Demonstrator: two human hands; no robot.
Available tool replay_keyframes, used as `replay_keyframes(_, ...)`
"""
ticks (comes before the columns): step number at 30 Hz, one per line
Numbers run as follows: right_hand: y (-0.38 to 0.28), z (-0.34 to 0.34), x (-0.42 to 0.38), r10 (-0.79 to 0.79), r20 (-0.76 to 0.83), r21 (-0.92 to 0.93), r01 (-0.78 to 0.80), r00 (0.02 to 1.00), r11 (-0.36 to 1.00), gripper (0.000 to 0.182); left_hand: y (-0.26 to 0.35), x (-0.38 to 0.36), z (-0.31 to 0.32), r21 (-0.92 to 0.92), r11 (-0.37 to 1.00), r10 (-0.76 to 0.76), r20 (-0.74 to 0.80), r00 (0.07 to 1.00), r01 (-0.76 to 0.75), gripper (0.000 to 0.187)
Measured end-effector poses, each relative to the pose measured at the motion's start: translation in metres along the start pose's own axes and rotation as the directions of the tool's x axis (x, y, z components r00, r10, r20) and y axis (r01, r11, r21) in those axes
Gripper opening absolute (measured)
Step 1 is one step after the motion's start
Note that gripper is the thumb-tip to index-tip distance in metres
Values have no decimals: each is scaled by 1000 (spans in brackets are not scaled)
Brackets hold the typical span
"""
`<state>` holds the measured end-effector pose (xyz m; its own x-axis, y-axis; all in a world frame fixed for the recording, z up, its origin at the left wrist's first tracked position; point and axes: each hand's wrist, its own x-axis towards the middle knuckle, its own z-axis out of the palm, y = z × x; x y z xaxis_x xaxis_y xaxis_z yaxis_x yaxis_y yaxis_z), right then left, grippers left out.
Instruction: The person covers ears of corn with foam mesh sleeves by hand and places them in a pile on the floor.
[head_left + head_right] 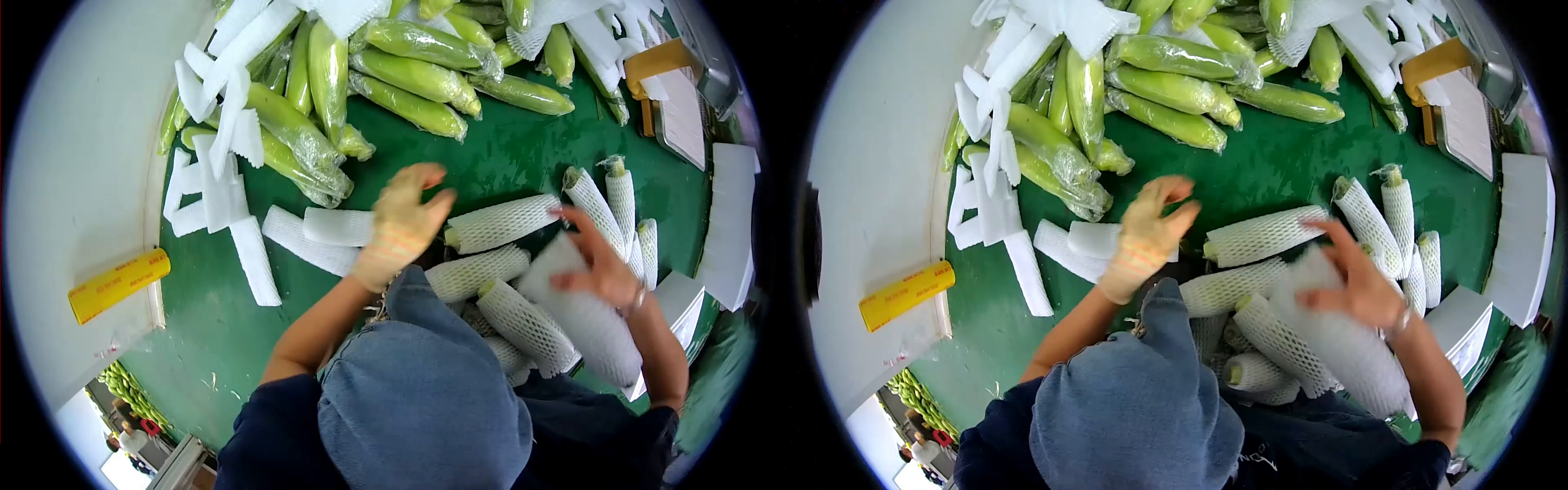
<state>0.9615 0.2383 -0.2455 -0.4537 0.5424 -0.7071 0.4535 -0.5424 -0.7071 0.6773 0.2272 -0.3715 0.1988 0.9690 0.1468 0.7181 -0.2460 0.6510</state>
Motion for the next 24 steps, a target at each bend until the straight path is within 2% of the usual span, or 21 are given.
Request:
replay_keyframes(1,22,8,-13,-101,-51,-194,90,994,977,72,-11,-11,-5,14,974,-225,69,972,225,36)
replay_keyframes(2,40,21,-26,-128,-55,-410,95,990,907,65,-21,-22,-12,236,937,-300,157,941,259,36)
replay_keyframes(3,69,39,-34,-247,-100,-552,153,964,820,59,-29,-32,-18,449,855,-389,225,893,260,35)
replay_keyframes(5,105,39,-29,-364,-138,-685,176,921,706,58,-49,-51,-15,496,845,-391,322,862,199,34)
replay_keyframes(6,103,29,-21,-370,-142,-693,174,918,699,58,-54,-50,-15,534,834,-394,398,829,140,33)
replay_keyframes(7,97,15,-9,-387,-117,-777,158,915,609,58,-58,-49,-15,527,839,-385,399,832,135,33)
replay_keyframes(9,77,9,4,-473,-94,-865,163,876,475,55,-54,-41,-22,171,966,-248,403,881,193,31)
replay_keyframes(10,68,13,17,-568,-82,-899,185,819,396,52,-46,-30,-24,39,935,-339,397,853,353,27)
replay_keyframes(11,64,17,34,-662,-64,-898,246,747,364,49,-40,-25,-25,-302,852,-319,346,882,427,23)
replay_keyframes(12,45,31,47,-647,-161,-786,299,746,540,50,-30,-15,-26,-423,785,-331,332,883,453,24)
replay_keyframes(13,31,43,63,-600,-200,-522,434,775,734,56,-19,-6,-26,-534,704,-344,321,882,469,26)
replay_keyframes(14,15,54,78,-554,-243,-317,475,796,821,61,-7,3,-23,-621,603,-360,349,865,501,27)
replay_keyframes(15,5,59,95,-459,-294,-153,433,838,888,62,-3,9,-21,-637,603,-337,344,877,481,24)
replay_keyframes(16,12,62,119,-466,-356,-27,490,810,871,56,3,12,-20,-684,526,-340,376,862,506,22)
replay_keyframes(17,6,63,131,-524,-431,-59,556,735,829,43,8,16,-21,-724,443,-344,407,846,529,21)
replay_keyframes(18,4,60,141,-513,-443,98,608,735,788,39,21,27,-40,-653,365,-409,527,745,663,22)
replay_keyframes(19,4,60,149,-498,-453,254,643,739,723,35,15,29,-46,-685,417,-366,475,800,597,25)
replay_keyframes(20,6,65,156,-495,-462,255,644,736,721,35,13,31,-40,-822,188,-359,451,817,537,27)
replay_keyframes(21,10,71,162,-464,-427,471,629,776,619,30,5,34,-28,-898,-54,-359,426,830,437,29)
replay_keyframes(22,15,75,171,-448,-379,657,577,810,486,24,-8,36,-12,-893,-6,-301,431,851,451,31)
replay_keyframes(24,36,80,201,-501,-507,396,706,701,587,14,-20,41,12,-892,34,-250,428,868,450,32)
